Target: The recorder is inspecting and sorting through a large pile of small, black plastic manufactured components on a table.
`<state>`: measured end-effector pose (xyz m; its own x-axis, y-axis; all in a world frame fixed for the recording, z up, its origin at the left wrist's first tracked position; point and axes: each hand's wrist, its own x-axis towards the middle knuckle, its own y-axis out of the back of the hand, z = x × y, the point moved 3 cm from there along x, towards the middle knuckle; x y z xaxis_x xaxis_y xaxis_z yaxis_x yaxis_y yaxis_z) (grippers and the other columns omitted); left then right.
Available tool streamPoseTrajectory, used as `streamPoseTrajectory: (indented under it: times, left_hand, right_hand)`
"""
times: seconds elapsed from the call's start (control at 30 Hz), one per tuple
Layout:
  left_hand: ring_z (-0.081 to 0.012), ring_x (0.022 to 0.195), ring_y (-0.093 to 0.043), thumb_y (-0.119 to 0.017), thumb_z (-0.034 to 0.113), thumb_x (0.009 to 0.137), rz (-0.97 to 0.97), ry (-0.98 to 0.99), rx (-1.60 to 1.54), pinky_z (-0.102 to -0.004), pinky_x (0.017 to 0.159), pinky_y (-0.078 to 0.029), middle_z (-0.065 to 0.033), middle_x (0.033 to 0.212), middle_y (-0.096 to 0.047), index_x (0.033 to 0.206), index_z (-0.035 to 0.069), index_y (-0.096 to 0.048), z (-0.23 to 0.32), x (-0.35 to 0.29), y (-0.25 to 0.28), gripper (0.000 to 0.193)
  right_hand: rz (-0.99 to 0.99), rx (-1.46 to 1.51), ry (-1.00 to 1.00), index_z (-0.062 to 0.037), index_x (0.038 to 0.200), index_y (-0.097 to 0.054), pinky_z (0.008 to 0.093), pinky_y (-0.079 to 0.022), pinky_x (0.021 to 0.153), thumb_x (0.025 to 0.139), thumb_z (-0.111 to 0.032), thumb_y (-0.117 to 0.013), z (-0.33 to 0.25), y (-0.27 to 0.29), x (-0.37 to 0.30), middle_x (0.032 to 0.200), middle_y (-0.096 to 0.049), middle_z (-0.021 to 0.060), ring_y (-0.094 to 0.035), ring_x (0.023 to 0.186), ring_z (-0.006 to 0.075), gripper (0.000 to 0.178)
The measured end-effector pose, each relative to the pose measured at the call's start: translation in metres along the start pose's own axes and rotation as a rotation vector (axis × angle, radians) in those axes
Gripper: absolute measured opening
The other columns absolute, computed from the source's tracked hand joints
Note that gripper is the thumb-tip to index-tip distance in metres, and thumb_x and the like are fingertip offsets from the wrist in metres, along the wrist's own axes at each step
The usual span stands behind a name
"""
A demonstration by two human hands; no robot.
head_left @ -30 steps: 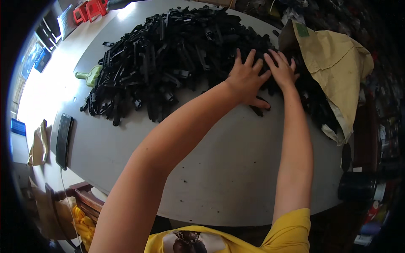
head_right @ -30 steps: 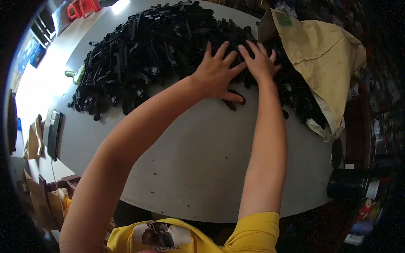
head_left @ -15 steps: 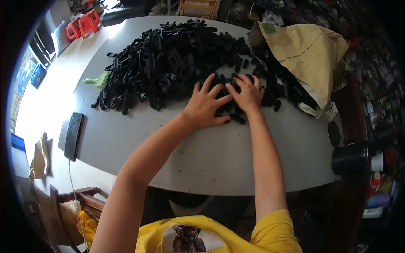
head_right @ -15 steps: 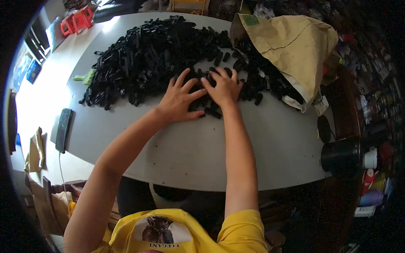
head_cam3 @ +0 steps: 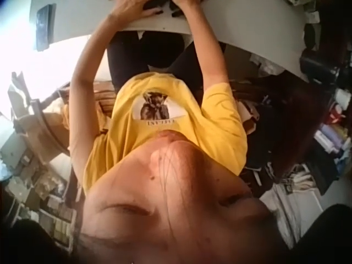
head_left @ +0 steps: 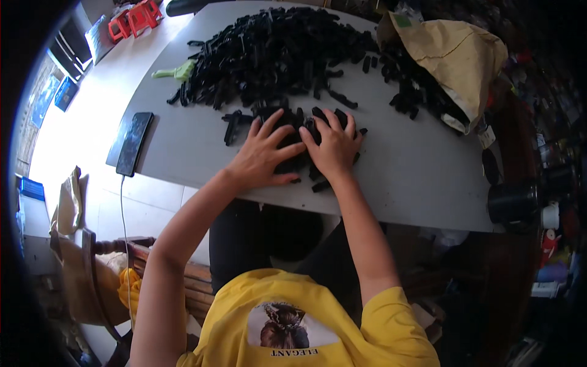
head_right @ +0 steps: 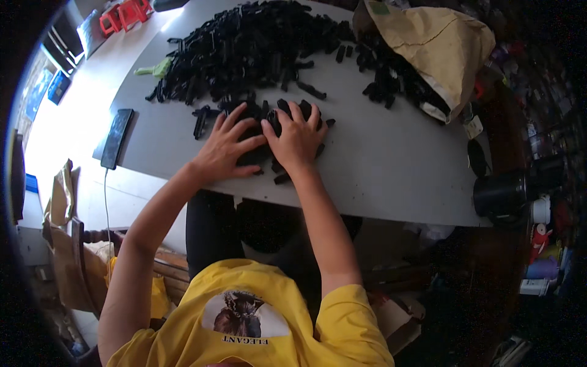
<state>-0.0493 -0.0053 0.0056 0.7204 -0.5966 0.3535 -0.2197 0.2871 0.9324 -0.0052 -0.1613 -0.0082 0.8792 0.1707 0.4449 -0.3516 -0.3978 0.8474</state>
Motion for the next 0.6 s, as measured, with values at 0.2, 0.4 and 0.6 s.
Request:
streamPoseTrajectory:
  times: [0.2, 0.4, 0.6]
  left_hand:
    - [-0.0357, 0.135, -0.02, -0.054, 0.054, 0.081, 0.005, 0.063, 0.021, -0.0639, 0.101, -0.018, -0.0131, 0.135, -0.038, 0.128, 0.02, -0.047, -0.003, -0.004, 0.011, 0.059]
    - [-0.0305, 0.112, -0.045, -0.06, 0.025, 0.083, 0.19, 0.243, -0.144, -0.0453, 0.091, -0.037, -0.0115, 0.112, -0.052, 0.113, 0.009, -0.053, 0.001, -0.031, 0.032, 0.035]
    - [-0.0254, 0.075, -0.054, -0.068, 0.018, 0.073, 0.172, 0.374, -0.135, -0.0359, 0.063, -0.045, -0.0065, 0.08, -0.05, 0.088, 0.007, -0.052, 0.038, -0.017, 0.026, 0.024]
  right_hand:
    - [-0.154, 0.374, -0.086, -0.0234, 0.117, -0.06, 0.0677, -0.008, 0.1, 0.09, -0.049, -0.044, 0.02, 0.012, 0.005, 0.135, -0.046, 0.0026, -0.019, 0.135, 0.0376, 0.041]
    - [0.015, 0.547, 0.016, -0.0008, 0.092, -0.064, 0.034, -0.043, 0.089, 0.085, -0.013, -0.06, 0.036, 0.083, -0.03, 0.093, -0.064, 0.0104, -0.059, 0.096, 0.025, 0.014]
    - [-0.092, 0.294, 0.191, -0.0001, 0.088, -0.06, 0.0339, -0.05, 0.066, 0.074, -0.004, -0.069, -0.002, 0.073, -0.092, 0.085, -0.059, 0.0093, -0.061, 0.078, 0.0241, 0.017]
